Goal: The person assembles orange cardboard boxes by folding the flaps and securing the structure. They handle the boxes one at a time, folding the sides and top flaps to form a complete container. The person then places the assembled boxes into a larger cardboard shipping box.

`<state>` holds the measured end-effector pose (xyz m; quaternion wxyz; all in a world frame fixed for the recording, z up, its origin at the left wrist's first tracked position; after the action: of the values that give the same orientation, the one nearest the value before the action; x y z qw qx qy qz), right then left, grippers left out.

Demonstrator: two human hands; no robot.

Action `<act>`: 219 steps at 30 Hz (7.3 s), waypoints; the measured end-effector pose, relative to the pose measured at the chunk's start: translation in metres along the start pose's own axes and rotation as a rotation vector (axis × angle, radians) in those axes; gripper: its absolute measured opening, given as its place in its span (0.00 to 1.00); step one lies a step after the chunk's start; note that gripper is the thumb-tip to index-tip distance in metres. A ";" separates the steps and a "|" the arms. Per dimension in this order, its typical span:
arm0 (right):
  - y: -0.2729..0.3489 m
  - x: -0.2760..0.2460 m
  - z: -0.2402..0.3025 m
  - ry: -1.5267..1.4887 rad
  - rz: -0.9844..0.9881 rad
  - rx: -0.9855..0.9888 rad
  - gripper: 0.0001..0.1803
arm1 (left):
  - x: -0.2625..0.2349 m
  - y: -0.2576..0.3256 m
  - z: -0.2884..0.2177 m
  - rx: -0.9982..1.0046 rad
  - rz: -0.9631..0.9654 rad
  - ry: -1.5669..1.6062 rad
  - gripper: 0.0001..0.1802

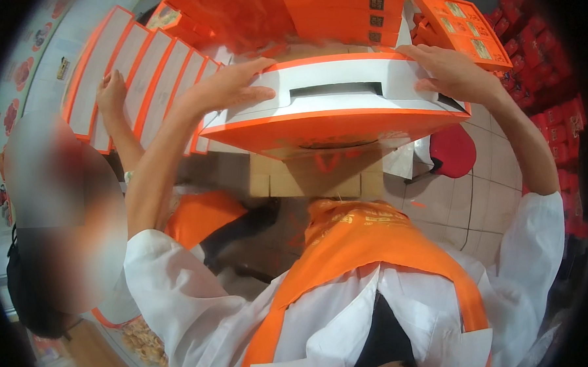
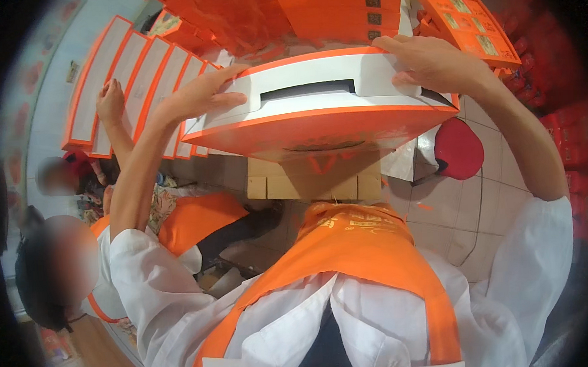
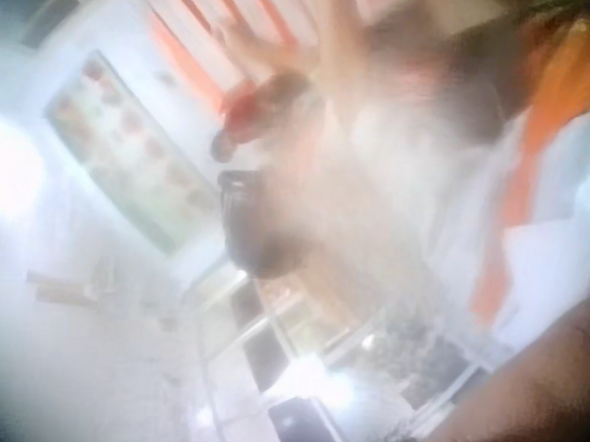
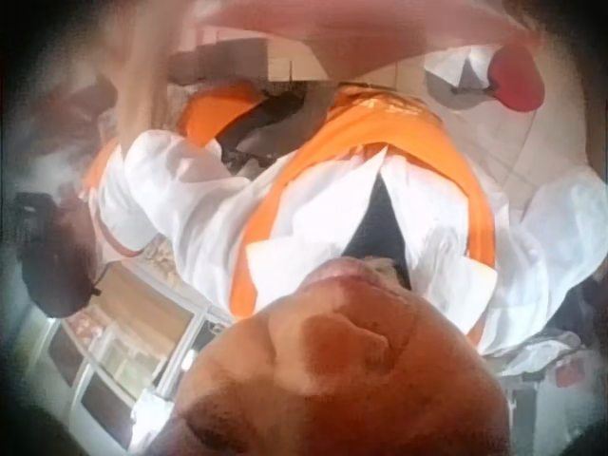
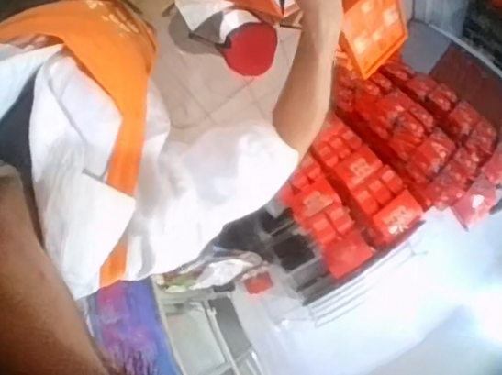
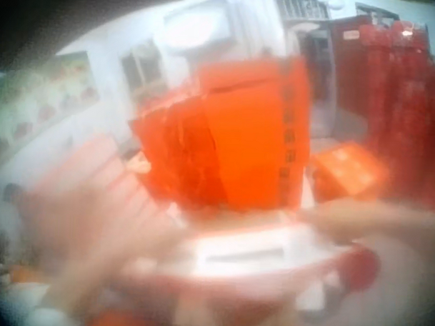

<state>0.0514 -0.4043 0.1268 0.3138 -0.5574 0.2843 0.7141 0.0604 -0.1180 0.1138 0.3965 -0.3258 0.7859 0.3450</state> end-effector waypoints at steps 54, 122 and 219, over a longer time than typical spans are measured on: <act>0.011 0.015 -0.008 -0.073 0.071 0.031 0.30 | 0.007 0.022 -0.002 -0.056 -0.299 -0.168 0.26; 0.030 0.150 -0.141 -1.241 -0.247 0.340 0.22 | 0.137 0.048 0.131 0.076 -0.884 1.215 0.34; -0.135 0.053 -0.077 0.126 -0.315 -0.199 0.11 | 0.031 -0.147 -0.023 0.061 -0.623 -0.228 0.14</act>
<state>0.1923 -0.3694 0.0506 0.3468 -0.6668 0.1407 0.6445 0.1523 -0.2251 0.0560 0.5780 -0.4978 0.6089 0.2178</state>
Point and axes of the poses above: each hand's wrist, its own y-axis away from the middle knuckle, its own x-axis out of the palm, z = x × y, the point moved 6 cm from there along -y, towards the middle knuckle, and after that the axes turned 2 degrees about -z, right-handed, at the moved point
